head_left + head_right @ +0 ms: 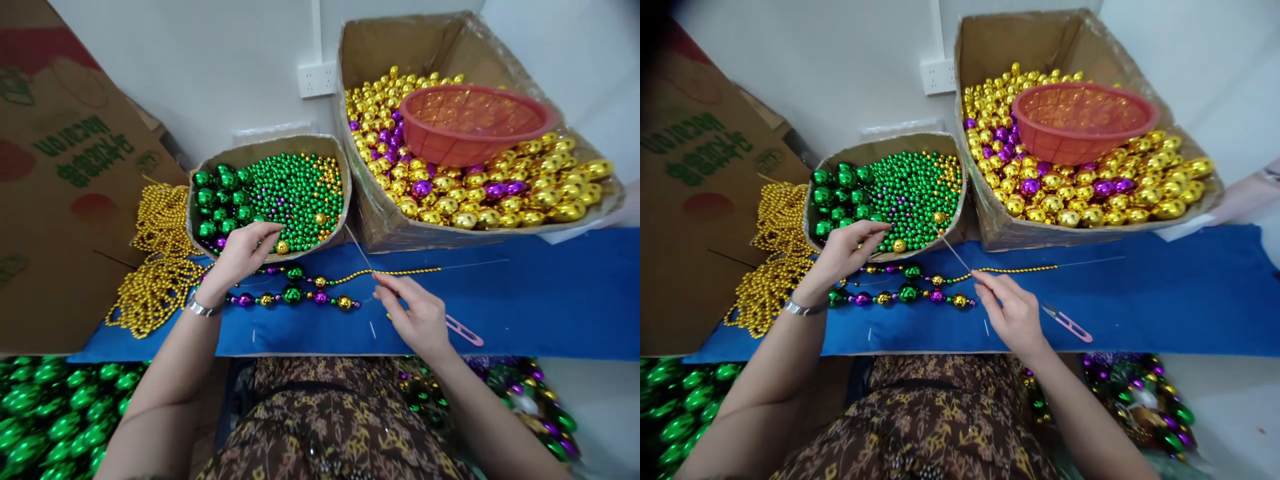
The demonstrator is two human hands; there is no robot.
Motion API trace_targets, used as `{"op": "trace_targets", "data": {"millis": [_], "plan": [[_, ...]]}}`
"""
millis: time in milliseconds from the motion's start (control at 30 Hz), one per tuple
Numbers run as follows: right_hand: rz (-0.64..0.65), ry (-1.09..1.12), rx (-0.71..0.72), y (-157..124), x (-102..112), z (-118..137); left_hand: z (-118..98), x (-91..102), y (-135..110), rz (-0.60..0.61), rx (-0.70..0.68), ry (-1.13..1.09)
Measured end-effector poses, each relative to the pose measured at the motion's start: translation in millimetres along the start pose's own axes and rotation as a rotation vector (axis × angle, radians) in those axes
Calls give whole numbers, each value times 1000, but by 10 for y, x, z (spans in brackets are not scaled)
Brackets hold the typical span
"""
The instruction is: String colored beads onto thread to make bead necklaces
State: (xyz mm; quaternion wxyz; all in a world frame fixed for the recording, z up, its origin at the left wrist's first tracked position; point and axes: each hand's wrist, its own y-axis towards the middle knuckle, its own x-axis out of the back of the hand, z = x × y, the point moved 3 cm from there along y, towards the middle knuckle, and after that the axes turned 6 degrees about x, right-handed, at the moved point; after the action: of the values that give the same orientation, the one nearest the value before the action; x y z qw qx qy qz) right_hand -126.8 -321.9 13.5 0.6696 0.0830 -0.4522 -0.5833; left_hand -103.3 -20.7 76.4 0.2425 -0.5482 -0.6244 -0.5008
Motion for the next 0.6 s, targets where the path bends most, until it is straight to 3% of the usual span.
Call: {"op": "trace_targets", "data": {"millis": [133,233,300,433,500,600], "plan": [[21,-16,32,-38,-43,-33,162,-285,385,219,-51,134],[18,-29,12,-60,-27,-83,297,-411,633,289,-35,226],[16,-42,15,-80,-3,-117,402,-360,758,257,-7,290],[26,-51,11,-138,0,-206,639,-41,886,130,75,450],[31,-40,-9,-165,-43,-250,748,51,876,178,123,535],[38,-7,2,-182,-129,-269,865,-24,781,364,166,631]]}}
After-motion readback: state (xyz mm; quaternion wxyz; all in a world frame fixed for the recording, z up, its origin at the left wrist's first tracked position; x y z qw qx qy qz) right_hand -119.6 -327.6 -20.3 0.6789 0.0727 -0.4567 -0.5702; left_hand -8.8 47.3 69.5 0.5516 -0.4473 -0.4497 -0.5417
